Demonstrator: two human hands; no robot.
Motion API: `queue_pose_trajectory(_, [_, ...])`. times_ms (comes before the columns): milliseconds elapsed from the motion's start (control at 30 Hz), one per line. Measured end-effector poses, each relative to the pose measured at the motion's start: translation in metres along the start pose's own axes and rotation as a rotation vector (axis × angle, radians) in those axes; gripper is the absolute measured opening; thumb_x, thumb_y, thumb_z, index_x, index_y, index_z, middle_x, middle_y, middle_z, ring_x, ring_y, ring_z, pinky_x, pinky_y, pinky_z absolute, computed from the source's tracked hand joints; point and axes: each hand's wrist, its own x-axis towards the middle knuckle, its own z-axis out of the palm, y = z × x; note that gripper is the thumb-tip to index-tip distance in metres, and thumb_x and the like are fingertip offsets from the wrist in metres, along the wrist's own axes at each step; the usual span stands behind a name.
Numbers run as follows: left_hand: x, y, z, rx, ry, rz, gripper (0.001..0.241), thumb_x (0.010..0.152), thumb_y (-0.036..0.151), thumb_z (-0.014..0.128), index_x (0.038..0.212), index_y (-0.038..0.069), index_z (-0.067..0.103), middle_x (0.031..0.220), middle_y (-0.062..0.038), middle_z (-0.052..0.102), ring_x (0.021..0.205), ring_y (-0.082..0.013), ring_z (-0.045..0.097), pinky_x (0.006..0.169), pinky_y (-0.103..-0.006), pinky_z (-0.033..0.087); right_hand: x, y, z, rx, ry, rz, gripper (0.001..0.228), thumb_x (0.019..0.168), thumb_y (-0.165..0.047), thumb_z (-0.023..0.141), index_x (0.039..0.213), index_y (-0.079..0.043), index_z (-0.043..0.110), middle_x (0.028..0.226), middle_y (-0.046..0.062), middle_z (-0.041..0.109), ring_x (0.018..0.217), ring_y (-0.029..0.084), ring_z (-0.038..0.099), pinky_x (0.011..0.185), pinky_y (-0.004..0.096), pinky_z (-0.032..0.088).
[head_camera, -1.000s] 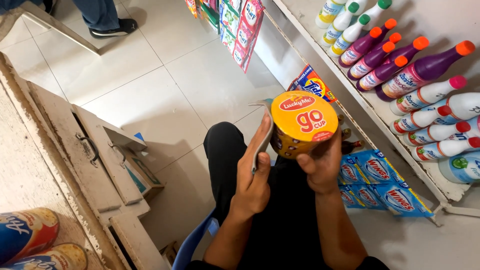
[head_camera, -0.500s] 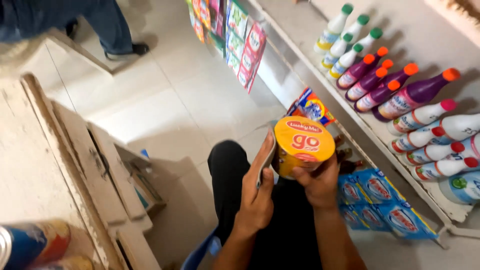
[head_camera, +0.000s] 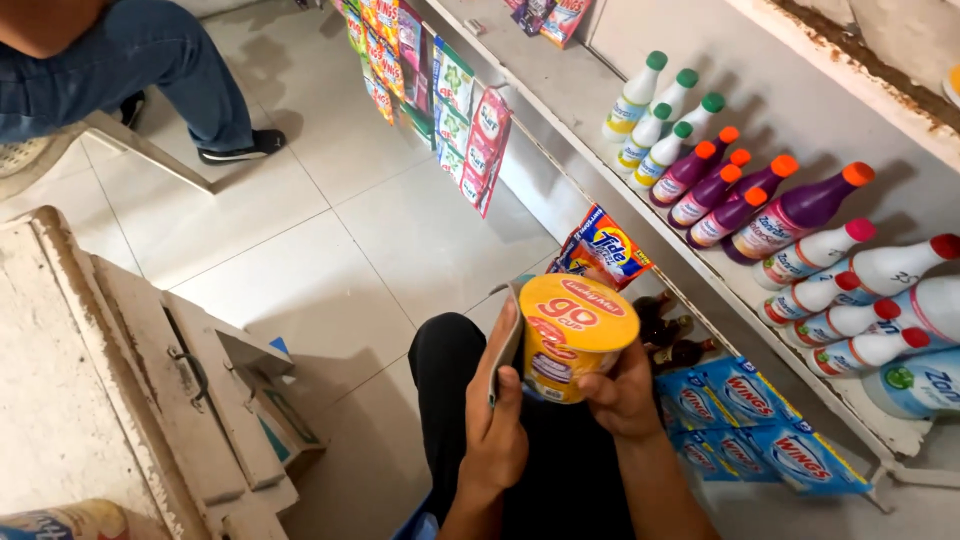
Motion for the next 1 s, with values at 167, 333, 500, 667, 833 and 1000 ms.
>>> queue_pose_trajectory(167, [0.004, 0.008, -0.012, 0.006, 0.123, -0.035, 0.063, 0.107, 0.038, 0.036, 0.151, -0.007, 0.036, 0.162, -0.024, 0.036, 0.148, -0.0345, 0.038, 0.12, -0.0433, 0.03, 0.001, 0.02, -0.005, -0.329, 0.081, 0.074, 0.089, 0.063, 0.007, 0.088, 0.142, -0.001, 0.048, 0.127, 0.016, 0.069, 0.108, 0.026, 0.07, 0.097, 0.038, 0.055])
queue_pose_trajectory(333, [0.015, -0.005, -0.04, 0.019, 0.266, -0.047, 0.063, 0.106, 0.04, 0.038, 0.145, -0.008, 0.045, 0.151, -0.023, 0.051, 0.137, -0.0322, 0.051, 0.116, -0.0411, 0.037, 0.017, 0.035, 0.033, -0.603, 0.046, 0.076, 0.101, 0.062, 0.0, 0.089, 0.148, -0.003, 0.037, 0.137, 0.015, 0.06, 0.12, 0.025, 0.063, 0.106, 0.036, 0.05])
queue_pose_trajectory(500, [0.014, -0.008, -0.066, -0.255, 0.395, -0.057, 0.064, 0.105, 0.037, 0.041, 0.151, -0.008, 0.038, 0.147, -0.023, 0.054, 0.125, -0.0288, 0.059, 0.103, -0.0362, 0.049, 0.03, 0.047, 0.056, -0.35, -0.21, 0.119, 0.109, 0.067, -0.014, 0.088, 0.156, 0.0, 0.027, 0.154, 0.017, 0.045, 0.141, 0.031, 0.046, 0.121, 0.042, 0.032])
queue_pose_trajectory(667, [0.013, -0.009, -0.081, -0.151, 0.491, -0.054, 0.057, 0.105, 0.032, 0.041, 0.143, -0.01, 0.05, 0.139, -0.022, 0.062, 0.119, -0.028, 0.064, 0.101, -0.0355, 0.052, 0.036, 0.077, 0.041, -0.172, -0.155, 0.321, 0.11, 0.057, -0.01, 0.097, 0.151, 0.001, 0.039, 0.137, 0.015, 0.062, 0.121, 0.026, 0.062, 0.107, 0.037, 0.049])
queue_pose_trajectory(833, [0.015, -0.019, -0.094, -0.202, 0.604, -0.139, 0.054, 0.104, 0.029, 0.042, 0.139, -0.01, 0.055, 0.128, -0.021, 0.069, 0.103, -0.023, 0.067, 0.087, -0.0316, 0.055, 0.062, 0.074, 0.071, -0.242, -0.23, 0.305, 0.103, 0.059, -0.013, 0.093, 0.147, -0.001, 0.04, 0.131, 0.013, 0.062, 0.117, 0.026, 0.063, 0.107, 0.039, 0.05])
queue_pose_trajectory(1000, [0.02, -0.025, -0.105, -0.153, 0.543, -0.122, 0.053, 0.105, 0.028, 0.04, 0.139, -0.01, 0.054, 0.131, -0.021, 0.068, 0.108, -0.0241, 0.066, 0.09, -0.0334, 0.055, 0.068, 0.09, 0.059, -0.144, -0.251, 0.325, 0.106, 0.059, -0.009, 0.095, 0.148, 0.0, 0.038, 0.132, 0.014, 0.062, 0.117, 0.027, 0.063, 0.106, 0.041, 0.051])
